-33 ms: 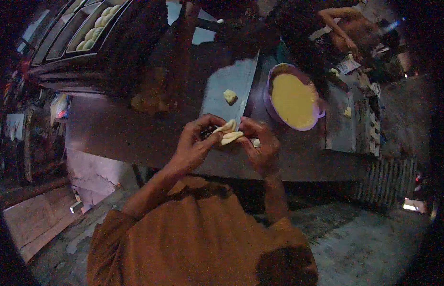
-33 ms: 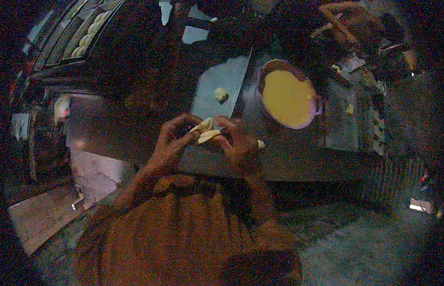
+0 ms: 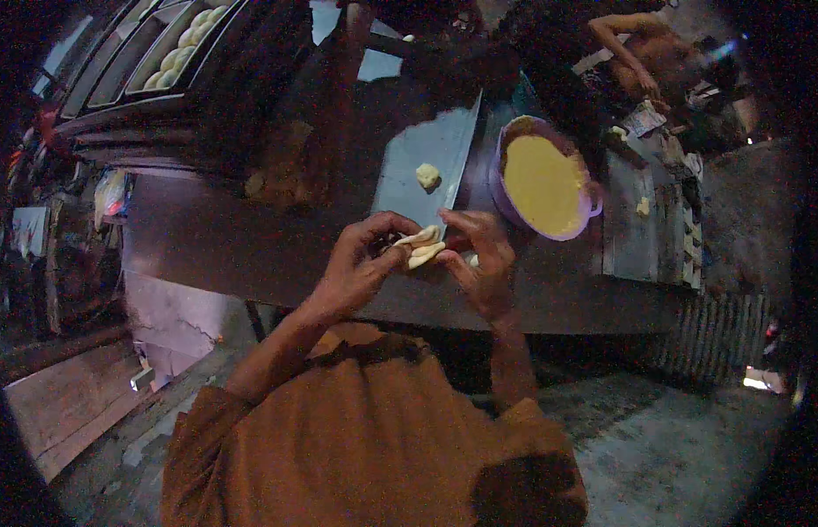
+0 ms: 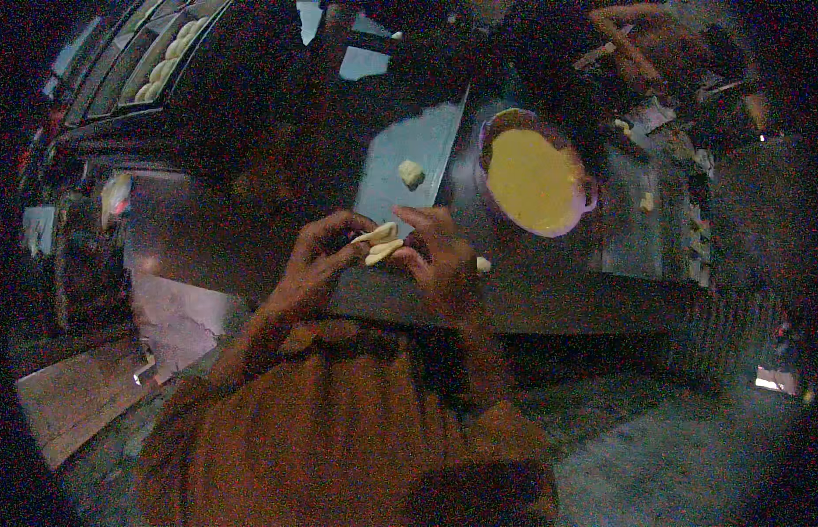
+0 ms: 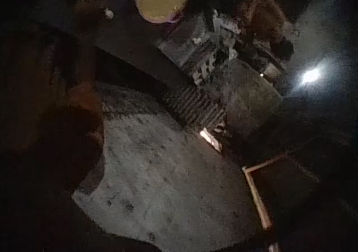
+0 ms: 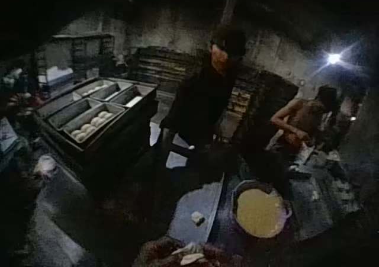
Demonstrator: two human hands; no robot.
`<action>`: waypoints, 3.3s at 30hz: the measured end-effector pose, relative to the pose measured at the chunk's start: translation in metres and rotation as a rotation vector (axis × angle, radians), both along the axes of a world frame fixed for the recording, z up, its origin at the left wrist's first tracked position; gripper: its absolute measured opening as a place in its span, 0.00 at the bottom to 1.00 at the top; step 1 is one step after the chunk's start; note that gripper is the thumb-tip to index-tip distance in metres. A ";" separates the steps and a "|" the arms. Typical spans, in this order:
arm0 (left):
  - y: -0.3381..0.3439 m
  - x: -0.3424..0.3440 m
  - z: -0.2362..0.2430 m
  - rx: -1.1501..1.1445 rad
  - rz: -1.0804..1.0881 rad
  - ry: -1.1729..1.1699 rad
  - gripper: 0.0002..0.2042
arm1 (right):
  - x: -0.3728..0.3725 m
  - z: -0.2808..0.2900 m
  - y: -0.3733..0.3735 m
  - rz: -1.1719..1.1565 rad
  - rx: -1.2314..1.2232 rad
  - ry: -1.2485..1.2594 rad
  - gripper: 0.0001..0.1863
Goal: The person shapes dough into balls by hand, places some into metal pans, and dips others into a bowl of yellow liquid before arranging them on metal trays.
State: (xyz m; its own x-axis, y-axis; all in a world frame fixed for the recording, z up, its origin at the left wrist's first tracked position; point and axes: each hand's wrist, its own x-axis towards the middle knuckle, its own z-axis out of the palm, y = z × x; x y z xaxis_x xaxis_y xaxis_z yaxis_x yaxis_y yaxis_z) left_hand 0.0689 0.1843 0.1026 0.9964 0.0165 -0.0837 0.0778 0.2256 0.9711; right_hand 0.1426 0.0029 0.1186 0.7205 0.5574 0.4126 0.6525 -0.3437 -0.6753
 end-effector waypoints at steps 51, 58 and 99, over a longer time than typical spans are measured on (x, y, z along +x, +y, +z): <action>-0.064 0.058 -0.033 -0.433 0.070 0.276 0.10 | 0.010 -0.034 -0.042 -0.091 -0.046 -0.317 0.22; -0.090 0.051 -0.037 -0.151 0.110 0.217 0.11 | 0.013 -0.042 -0.074 -0.003 -0.139 -0.397 0.22; -0.183 0.051 -0.079 -0.454 -0.413 0.404 0.32 | -0.034 -0.134 -0.200 -0.319 0.261 0.980 0.13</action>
